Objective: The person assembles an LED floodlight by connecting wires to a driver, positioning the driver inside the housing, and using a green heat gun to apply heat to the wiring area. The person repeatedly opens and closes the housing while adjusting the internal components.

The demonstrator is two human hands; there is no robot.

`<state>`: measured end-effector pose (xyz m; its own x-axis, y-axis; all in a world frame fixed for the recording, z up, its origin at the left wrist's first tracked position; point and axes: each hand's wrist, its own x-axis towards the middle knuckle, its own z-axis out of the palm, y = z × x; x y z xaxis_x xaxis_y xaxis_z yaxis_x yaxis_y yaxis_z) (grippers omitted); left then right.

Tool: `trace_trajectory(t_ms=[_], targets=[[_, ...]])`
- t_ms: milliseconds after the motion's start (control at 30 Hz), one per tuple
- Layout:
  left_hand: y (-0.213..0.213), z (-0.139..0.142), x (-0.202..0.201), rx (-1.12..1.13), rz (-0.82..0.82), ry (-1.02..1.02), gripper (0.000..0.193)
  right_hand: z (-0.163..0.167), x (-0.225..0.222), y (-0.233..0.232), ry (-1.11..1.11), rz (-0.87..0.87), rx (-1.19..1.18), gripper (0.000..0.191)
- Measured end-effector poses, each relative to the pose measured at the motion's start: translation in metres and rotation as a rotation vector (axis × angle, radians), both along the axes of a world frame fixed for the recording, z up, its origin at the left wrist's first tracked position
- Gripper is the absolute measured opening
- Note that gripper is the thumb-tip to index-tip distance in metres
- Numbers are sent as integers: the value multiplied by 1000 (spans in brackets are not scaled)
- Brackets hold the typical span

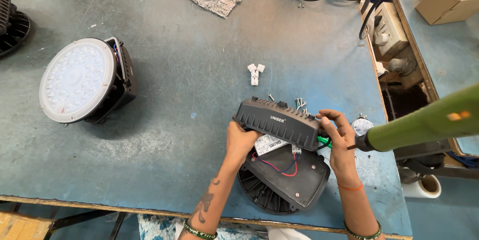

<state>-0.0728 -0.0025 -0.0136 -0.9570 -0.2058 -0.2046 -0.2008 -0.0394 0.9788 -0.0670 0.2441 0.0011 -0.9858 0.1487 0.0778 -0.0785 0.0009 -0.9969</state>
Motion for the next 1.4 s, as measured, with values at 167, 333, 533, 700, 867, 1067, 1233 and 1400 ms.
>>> trace_trajectory(t_ms=[167,333,533,700,867,1067,1233,1400], targets=[[-3,8,-3,-113,-35,-58,30,13,42,-15,185,-54,478,36],[-6,-1,-9,0,-48,-2,39,25,123,-50,445,-335,1063,37],[-12,-25,-10,123,-133,68,34,46,88,-69,683,475,1058,58],[-19,-47,-15,234,-292,69,22,59,44,-80,765,474,1335,74],[-20,-48,-12,186,-248,181,23,57,36,-69,-6,687,1259,70],[-23,-30,-3,-32,-208,203,22,49,25,-62,228,724,1058,58],[-24,-17,-7,-152,-148,242,23,57,14,-59,266,817,892,62],[-27,-9,-6,-174,-106,210,22,54,17,-68,243,684,1007,59]])
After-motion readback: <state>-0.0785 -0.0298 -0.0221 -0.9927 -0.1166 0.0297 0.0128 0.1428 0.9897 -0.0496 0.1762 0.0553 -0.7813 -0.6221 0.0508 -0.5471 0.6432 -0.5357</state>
